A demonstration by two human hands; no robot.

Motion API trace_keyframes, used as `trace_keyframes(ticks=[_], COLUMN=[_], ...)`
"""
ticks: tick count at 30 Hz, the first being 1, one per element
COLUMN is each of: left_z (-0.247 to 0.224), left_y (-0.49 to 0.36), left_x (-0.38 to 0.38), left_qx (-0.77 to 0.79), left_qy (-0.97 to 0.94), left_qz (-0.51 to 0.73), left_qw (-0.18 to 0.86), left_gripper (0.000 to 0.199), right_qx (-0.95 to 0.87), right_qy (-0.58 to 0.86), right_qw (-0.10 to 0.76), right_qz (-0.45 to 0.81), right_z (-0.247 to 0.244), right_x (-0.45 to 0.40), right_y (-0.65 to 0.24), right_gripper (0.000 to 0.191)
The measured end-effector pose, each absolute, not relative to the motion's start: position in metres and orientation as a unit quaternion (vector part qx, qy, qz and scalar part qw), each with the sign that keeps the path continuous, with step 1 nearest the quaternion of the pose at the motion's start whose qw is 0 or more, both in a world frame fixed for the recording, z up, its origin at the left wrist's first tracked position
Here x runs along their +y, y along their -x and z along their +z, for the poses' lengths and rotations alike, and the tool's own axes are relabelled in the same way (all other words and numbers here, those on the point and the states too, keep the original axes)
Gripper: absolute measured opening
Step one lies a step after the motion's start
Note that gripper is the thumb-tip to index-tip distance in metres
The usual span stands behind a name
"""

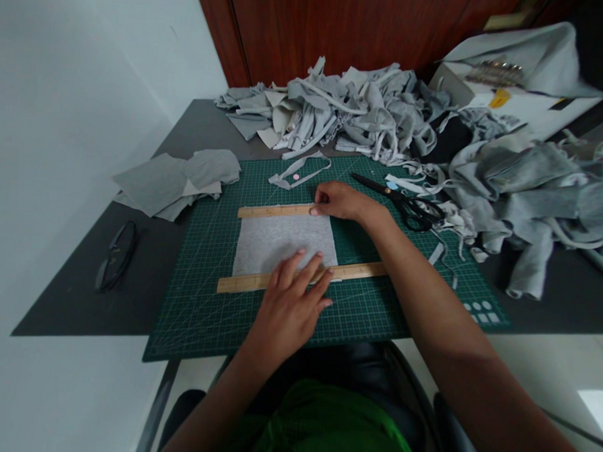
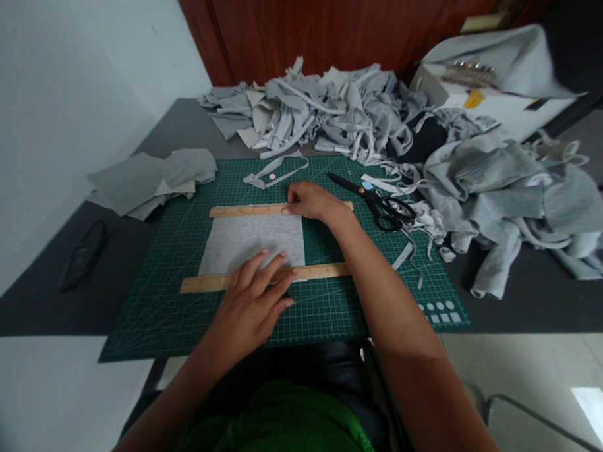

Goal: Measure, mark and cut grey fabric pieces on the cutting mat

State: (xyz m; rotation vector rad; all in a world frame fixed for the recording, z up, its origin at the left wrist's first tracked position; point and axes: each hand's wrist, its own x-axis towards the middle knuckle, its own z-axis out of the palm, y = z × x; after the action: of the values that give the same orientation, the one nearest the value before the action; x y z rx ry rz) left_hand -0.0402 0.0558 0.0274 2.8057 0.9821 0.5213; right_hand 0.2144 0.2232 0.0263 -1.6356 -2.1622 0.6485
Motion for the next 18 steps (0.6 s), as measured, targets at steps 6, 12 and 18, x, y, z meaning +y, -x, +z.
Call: trace_keyframes(ticks=[6,12,18], left_z=[0.0298,0.0308,0.034], left_y=[0.0408,0.0416,0.0402], left_x=[0.0572,0.0587,0.0577], left_qx=[0.266,0.262,0.263], left_qy=[-0.945,-0.944,-0.945], left_qz=[0.142,0.147,0.14], left_qw=[0.123,0.136,0.135], left_gripper=[0.034,0.032,0.041], right_qx=[-0.764,-0.757,-0.758], right_qy=[0.576,0.585,0.58], right_qw=[0.173,0.173,0.179], right_qz=[0.232,0.235,0.238], right_z=[0.0273,0.0285,0.028], right_x=[0.223,0.2221,0.2221], right_y=[-0.2143,-0.213,-0.2145], right_gripper=[0.016,0.016,0.017])
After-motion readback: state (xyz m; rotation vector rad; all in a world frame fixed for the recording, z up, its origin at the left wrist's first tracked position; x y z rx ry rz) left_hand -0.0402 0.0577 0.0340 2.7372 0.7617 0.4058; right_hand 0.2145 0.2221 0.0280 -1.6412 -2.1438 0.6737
